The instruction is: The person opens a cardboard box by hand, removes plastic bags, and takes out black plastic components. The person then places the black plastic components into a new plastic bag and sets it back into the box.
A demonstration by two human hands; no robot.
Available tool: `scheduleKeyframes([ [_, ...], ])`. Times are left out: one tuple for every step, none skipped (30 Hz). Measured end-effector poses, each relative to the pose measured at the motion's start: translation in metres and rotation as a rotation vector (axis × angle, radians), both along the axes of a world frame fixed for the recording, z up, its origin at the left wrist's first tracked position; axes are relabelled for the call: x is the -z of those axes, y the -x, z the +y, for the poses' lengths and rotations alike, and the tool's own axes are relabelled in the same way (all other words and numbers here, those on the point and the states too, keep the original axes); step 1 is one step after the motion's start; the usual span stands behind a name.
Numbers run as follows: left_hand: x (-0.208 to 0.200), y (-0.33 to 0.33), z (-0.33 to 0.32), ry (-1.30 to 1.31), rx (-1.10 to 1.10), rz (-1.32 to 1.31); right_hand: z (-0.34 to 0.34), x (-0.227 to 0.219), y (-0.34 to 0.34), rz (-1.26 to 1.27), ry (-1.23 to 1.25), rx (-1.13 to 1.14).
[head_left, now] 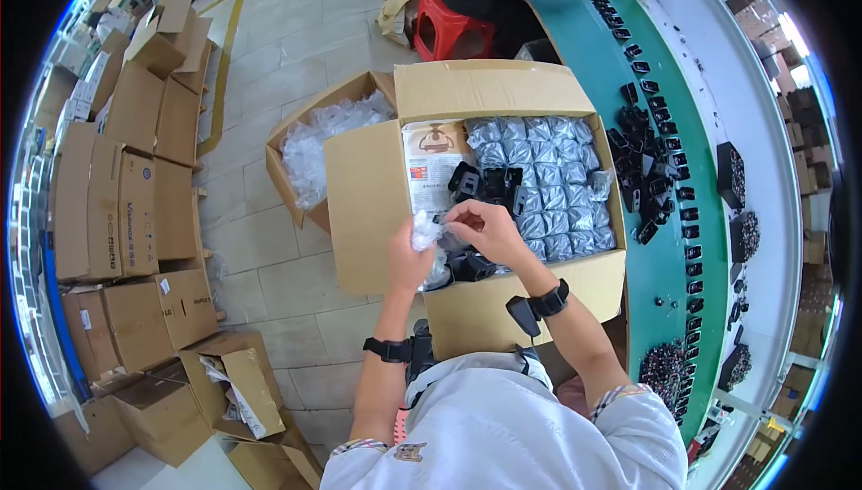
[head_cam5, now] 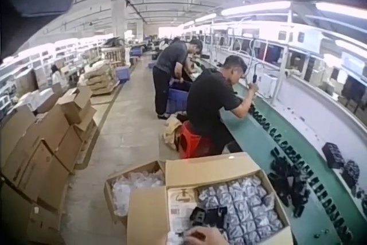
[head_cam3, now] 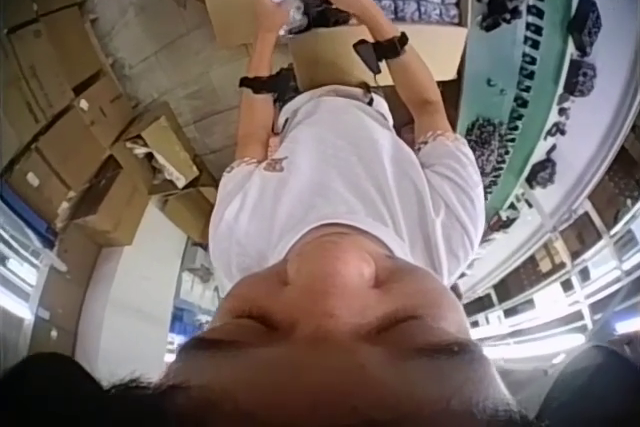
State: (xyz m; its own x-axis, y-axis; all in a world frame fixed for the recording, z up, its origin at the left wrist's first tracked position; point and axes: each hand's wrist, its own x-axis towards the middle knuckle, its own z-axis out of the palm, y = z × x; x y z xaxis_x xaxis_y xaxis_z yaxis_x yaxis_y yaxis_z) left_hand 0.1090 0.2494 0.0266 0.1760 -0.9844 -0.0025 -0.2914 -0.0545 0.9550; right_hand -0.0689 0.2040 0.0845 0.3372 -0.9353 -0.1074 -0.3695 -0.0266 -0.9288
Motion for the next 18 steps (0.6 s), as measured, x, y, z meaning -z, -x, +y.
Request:
scheduleKeyframes([
  [0.001,0.001,0.002,0.004,0.009,0.002,-0.005,0.006,0.004,-0.169,-0.115,-0.016],
  [0.002,-0.001,0.009,0.014,-0.007,0.255,-0.012,0.014,0.007,-0.34,-0.229,-0.035],
  [0.001,-0.003,0.016,0.024,-0.033,0.502,-0.026,0.023,0.011,-0.418,-0.31,-0.07],
  [-0.009,0.002,0.017,0.026,-0.025,0.508,-0.045,0.026,0.019,-0.335,-0.284,-0.006],
  [-0.031,0.009,0.016,-0.058,0.006,0.465,-0.07,0.043,0.032,-0.14,-0.094,0.094],
  [-0.045,0.013,0.017,-0.14,0.033,0.415,-0.097,0.072,0.043,0.108,0.206,0.238],
  [-0.028,0.009,0.021,-0.081,0.05,0.047,-0.12,0.075,0.039,0.282,0.207,0.253],
  [-0.016,0.008,0.028,-0.074,0.037,0.04,-0.128,0.081,0.035,0.273,0.214,0.243],
  [-0.007,0.008,0.031,-0.051,0.094,0.055,-0.139,0.087,0.032,0.48,0.361,0.232],
  [-0.001,0.007,0.034,-0.028,0.152,0.067,-0.15,0.094,0.029,0.686,0.506,0.224],
  [0.006,0.018,0.033,-0.046,-0.014,0.378,-0.161,0.099,0.027,0.757,0.424,0.166],
  [0.0,0.022,0.03,-0.043,-0.017,0.375,-0.166,0.11,0.03,0.753,0.427,0.165],
  [-0.017,0.025,0.023,-0.04,0.009,0.173,-0.17,0.117,0.034,0.75,0.398,0.144],
  [-0.026,0.027,0.018,-0.038,0.036,-0.027,-0.174,0.124,0.041,0.75,0.366,0.124],
  [-0.03,0.024,0.022,-0.049,0.075,-0.096,-0.169,0.128,0.039,0.703,0.488,0.151],
  [-0.032,0.023,0.02,-0.044,0.073,-0.097,-0.172,0.13,0.042,0.702,0.493,0.151],
  [-0.033,0.022,0.018,0.05,0.071,-0.06,-0.175,0.133,0.047,0.649,0.52,0.187],
  [-0.036,0.019,0.022,0.133,0.059,-0.024,-0.17,0.131,0.046,0.593,0.538,0.211],
])
